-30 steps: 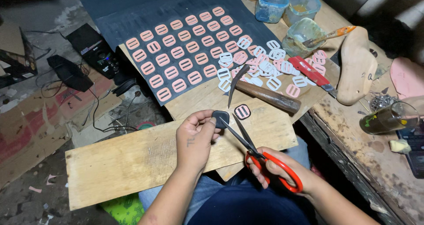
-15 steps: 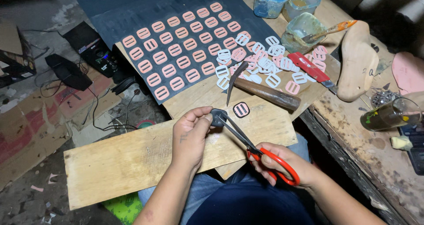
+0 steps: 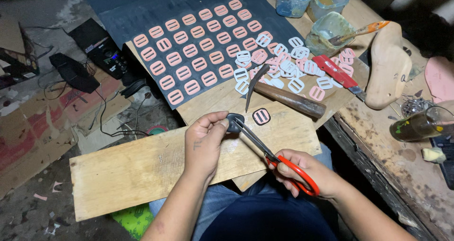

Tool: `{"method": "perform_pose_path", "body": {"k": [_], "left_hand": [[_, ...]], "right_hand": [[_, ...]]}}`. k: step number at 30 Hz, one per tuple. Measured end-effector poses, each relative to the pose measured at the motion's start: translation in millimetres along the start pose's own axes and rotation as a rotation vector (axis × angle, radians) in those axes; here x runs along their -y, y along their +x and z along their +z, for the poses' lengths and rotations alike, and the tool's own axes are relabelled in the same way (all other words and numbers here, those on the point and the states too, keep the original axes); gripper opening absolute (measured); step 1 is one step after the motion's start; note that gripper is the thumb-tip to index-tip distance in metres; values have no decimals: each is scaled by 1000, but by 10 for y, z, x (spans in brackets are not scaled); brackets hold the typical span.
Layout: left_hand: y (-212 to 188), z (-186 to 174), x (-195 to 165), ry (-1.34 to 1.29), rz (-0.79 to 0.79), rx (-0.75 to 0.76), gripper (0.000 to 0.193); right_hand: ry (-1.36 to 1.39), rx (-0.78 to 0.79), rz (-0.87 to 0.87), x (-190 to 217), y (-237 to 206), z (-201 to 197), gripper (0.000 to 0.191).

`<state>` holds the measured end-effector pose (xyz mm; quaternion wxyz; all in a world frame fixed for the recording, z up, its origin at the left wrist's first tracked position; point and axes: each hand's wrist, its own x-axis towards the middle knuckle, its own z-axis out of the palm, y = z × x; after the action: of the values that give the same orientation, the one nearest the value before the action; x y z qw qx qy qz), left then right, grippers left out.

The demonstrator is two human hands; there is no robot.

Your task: The person shapes small pink and white plastic shoe parts using a hammer and a curved metal tool on a wooden board. They trim edges with a utility knife and scissors, then place the finished pieces on the table.

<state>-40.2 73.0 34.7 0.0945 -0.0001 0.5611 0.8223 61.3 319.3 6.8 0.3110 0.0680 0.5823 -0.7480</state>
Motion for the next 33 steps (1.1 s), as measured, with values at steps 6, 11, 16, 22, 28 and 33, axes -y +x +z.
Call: {"method": "perform_pose_path", "body": {"k": [6, 11, 16, 22, 28, 33], "left_hand": [[6, -24, 48, -34, -57, -47, 21], [32, -28, 38, -21, -65, -53, 21], [22, -23, 23, -17, -57, -40, 22], [33, -21, 25, -23, -82, -61, 22], [39, -52, 67, -31, -95, -75, 24], [14, -53, 93, 60, -87, -86, 25]], "right_hand": [[-51, -94, 26, -44, 27, 45, 30], [-85, -161, 54, -31, 32, 56, 26], [-122, -220, 80, -5, 24, 90, 23], [-182, -239, 83, 47, 22, 135, 20], [-252, -279, 125, -19, 34, 92, 20], [-319, -232, -159, -193, 65, 37, 21]]}}
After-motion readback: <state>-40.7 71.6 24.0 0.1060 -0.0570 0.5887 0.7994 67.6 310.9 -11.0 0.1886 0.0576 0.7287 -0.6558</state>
